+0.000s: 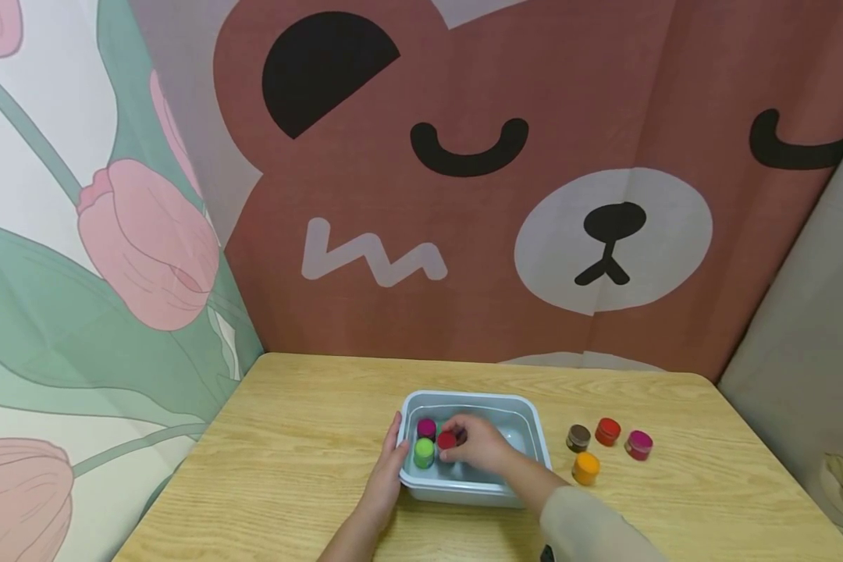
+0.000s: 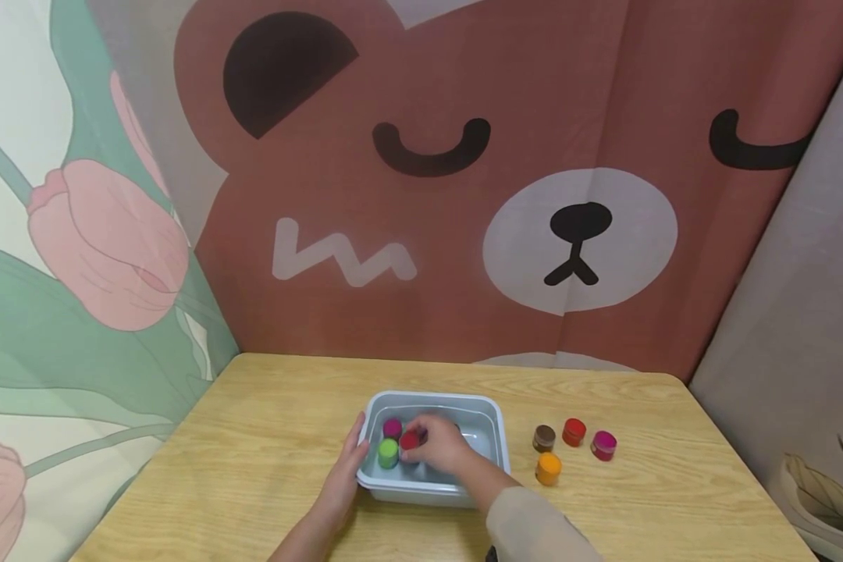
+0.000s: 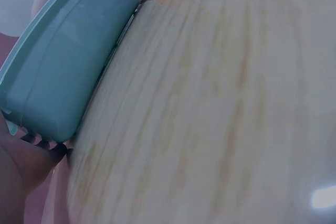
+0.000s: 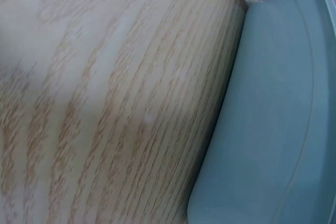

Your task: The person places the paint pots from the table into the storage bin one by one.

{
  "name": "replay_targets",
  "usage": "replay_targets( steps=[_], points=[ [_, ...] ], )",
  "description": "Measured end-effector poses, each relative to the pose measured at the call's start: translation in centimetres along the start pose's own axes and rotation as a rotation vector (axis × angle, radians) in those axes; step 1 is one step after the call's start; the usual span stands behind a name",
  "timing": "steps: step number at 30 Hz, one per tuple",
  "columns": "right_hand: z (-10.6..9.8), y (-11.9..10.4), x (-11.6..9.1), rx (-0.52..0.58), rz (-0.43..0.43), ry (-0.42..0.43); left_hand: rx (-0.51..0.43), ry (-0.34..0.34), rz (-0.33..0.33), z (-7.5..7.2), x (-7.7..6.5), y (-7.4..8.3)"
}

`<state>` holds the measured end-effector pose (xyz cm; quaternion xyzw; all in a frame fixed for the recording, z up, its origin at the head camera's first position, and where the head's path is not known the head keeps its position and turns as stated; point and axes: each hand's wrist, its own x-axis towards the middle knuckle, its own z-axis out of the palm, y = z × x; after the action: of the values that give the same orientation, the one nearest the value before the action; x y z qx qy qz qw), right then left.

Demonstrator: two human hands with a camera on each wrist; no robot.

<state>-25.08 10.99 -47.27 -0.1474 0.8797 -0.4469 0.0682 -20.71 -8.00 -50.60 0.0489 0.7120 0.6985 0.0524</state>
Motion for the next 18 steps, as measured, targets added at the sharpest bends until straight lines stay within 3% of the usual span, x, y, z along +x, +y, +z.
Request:
replay_targets(
  steps=[10,18],
  points=[
    [0.41,-0.37,0.2,-0.197,-0.048,-0.004,-0.013,-0.005,0.007,-0.01,0.09,-0.02],
    [0.62,-0.71,0.26,-0.256,0.033,-0.039,-0.013,-0.003,0.012,0.0,0.07,-0.09]
  ],
)
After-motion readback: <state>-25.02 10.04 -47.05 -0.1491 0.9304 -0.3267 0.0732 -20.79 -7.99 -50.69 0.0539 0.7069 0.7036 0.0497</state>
